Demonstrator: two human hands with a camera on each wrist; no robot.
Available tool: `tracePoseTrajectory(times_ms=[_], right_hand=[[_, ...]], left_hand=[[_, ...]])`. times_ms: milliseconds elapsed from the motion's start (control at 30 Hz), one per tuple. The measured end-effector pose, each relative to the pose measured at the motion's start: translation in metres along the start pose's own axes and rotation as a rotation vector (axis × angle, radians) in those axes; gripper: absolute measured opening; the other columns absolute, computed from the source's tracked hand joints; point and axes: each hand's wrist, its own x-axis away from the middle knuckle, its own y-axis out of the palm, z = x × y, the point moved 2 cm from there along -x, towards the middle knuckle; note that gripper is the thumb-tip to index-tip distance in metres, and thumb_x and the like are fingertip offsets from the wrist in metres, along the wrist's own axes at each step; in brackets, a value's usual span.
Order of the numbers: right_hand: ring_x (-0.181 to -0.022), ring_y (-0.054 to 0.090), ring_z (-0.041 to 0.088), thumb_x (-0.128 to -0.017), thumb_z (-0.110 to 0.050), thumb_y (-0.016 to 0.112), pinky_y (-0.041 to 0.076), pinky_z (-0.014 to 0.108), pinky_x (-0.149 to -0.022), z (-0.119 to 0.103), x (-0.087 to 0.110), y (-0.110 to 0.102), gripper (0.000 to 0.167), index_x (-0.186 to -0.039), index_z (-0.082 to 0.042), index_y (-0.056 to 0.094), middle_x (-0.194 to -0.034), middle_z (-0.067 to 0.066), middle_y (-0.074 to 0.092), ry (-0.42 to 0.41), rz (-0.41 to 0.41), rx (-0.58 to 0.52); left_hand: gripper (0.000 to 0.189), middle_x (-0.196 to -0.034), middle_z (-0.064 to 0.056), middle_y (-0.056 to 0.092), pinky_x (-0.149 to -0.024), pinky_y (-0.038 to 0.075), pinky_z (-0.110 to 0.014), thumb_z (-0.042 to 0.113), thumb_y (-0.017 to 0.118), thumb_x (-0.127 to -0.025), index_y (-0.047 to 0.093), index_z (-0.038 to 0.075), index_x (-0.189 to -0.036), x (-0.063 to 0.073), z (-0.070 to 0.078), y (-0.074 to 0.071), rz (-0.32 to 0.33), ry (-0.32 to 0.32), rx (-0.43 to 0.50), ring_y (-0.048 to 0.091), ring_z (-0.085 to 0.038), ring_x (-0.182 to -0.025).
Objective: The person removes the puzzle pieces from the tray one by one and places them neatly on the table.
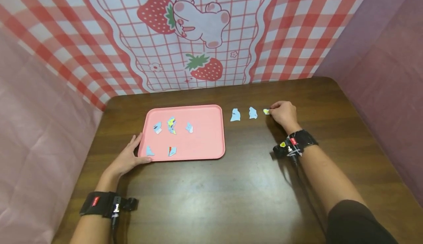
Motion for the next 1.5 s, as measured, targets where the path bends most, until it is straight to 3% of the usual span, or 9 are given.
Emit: tracePoseTrajectory(times_ms=[267, 633, 833, 1167, 1500], right_hand=[[-0.108, 0.061, 0.039, -0.093, -0.024, 0.063, 0.045, 0.050, -0.093, 0.000, 0.004, -0.001, 0.029, -0.105, -0.001, 0.076, -0.110, 0.019, 0.072, 0.006, -0.018, -0.034], [-0.088, 0.066, 0.027, -0.089, -0.015, 0.062, 0.047, 0.036, -0.076, -0.039, 0.017, 0.008, 0.025, -0.105, -0.001, 0.077, -0.095, 0.016, 0.075, -0.154, -0.014, -0.088], [-0.081, 0.064, 0.023, -0.089, -0.013, 0.064, 0.046, 0.033, -0.071, -0.069, 0.034, 0.033, 0.023, -0.103, -0.001, 0.077, -0.089, 0.012, 0.074, -0.198, -0.094, -0.119], [-0.077, 0.065, 0.019, -0.088, -0.013, 0.067, 0.049, 0.031, -0.069, -0.132, 0.069, 0.077, 0.022, -0.104, -0.004, 0.077, -0.088, 0.006, 0.074, -0.315, -0.251, -0.163], [-0.082, 0.064, 0.018, -0.087, -0.009, 0.067, 0.050, 0.030, -0.074, -0.177, 0.081, 0.128, 0.019, -0.102, -0.003, 0.078, -0.089, 0.005, 0.073, -0.388, -0.361, -0.092]], left_hand=[[0.117, -0.164, -0.031, -0.007, -0.109, 0.013, -0.074, 0.038, 0.085, -0.082, 0.004, 0.011, -0.163, 0.003, -0.002, -0.001, -0.008, -0.002, -0.015, -0.001, -0.055, -0.148], [0.117, -0.164, -0.029, -0.008, -0.110, 0.011, -0.074, 0.034, 0.085, -0.082, 0.004, 0.012, -0.163, -0.004, -0.001, -0.002, 0.001, 0.025, 0.005, -0.004, -0.053, -0.148], [0.116, -0.164, -0.028, -0.008, -0.110, 0.010, -0.074, 0.035, 0.085, -0.082, 0.005, 0.012, -0.163, -0.008, -0.002, 0.004, -0.012, 0.018, 0.016, -0.006, -0.054, -0.148], [0.116, -0.164, -0.029, -0.008, -0.109, 0.009, -0.075, 0.034, 0.085, -0.082, 0.005, 0.011, -0.163, -0.002, -0.006, 0.003, -0.003, 0.001, 0.019, -0.006, -0.056, -0.147], [0.120, -0.164, -0.030, -0.010, -0.106, 0.007, -0.079, 0.038, 0.086, -0.081, 0.002, 0.012, -0.163, -0.002, -0.007, -0.003, -0.019, 0.004, -0.007, -0.009, -0.060, -0.144]])
